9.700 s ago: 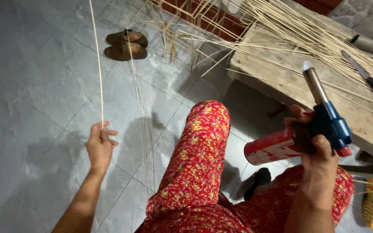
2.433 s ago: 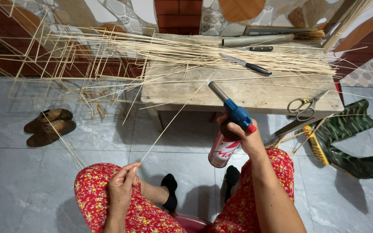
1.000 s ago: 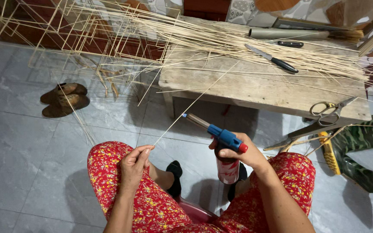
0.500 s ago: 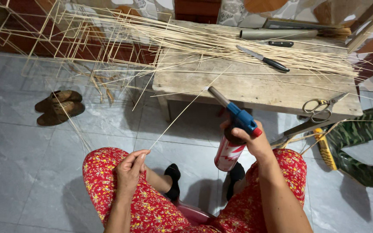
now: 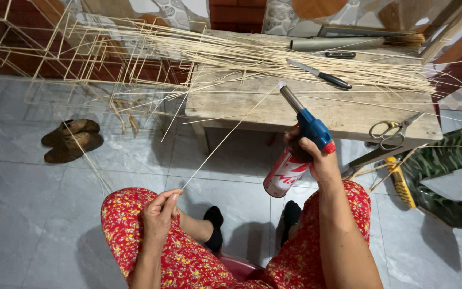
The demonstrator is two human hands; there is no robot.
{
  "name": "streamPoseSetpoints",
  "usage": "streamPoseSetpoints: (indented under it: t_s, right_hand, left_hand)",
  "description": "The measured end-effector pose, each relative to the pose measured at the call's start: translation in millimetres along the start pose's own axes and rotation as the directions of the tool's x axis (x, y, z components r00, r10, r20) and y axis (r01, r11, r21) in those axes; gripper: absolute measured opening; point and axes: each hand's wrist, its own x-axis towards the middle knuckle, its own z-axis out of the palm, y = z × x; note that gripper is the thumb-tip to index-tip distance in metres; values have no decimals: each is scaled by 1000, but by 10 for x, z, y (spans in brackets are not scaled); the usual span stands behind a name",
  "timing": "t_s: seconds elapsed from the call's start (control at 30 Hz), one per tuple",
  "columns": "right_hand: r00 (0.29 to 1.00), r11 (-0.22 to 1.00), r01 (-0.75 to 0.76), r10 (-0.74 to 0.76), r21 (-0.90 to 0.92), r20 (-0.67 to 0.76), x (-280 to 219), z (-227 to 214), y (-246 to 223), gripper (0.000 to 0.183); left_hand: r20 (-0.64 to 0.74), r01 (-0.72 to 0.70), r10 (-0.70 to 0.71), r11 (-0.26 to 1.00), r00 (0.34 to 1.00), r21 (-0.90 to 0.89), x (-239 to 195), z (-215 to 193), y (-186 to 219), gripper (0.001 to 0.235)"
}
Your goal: The person sits on the floor and uses a handheld blowtorch to heat thin bamboo sticks one by one. They pick up a stick from a pile on a low wooden table, apply the flame along its length, and then place it back down. The process is repeated continuously throughout the clip.
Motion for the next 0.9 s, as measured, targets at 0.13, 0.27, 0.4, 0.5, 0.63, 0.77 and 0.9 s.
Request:
streamPoseSetpoints:
  t_s: [0.13,0.27,0.4,0.5,0.63,0.77,0.9]
  right_hand:
    - [994,990,-53,65,-131,90,-78,33,57,54]
    - [949,928,-117,210,-354,237,-210,143,112,52]
    - [877,858,-186,364,-478,312,-351,328,143,44]
    - [826,843,-216,427,-493,369,-424,470,126,44]
    - [768,800,-268,514,-537,383,-524,599,145,42]
    - [717,758,-281,573,-589,396,-549,659,223,43]
    - [716,750,-308,588,-585,377,-562,706,266,45]
  left_hand:
    - [-6,-17,17,1000,1000,-5,-6,10,13,21]
    - [-4,-31,31,999,999,6,-20,35,81,21]
    - [-7,-66,66,997,998,37,-37,50,121,20]
    - [-24,-34,34,999,999,5,-40,66,121,18]
    - [-3,-65,65,998,998,-5,-12,68,127,17]
    - [-2,-31,31,1000,1000,-1,-43,64,167,17]
    - [-2,-22,22,1000,1000,10,-60,64,230,17]
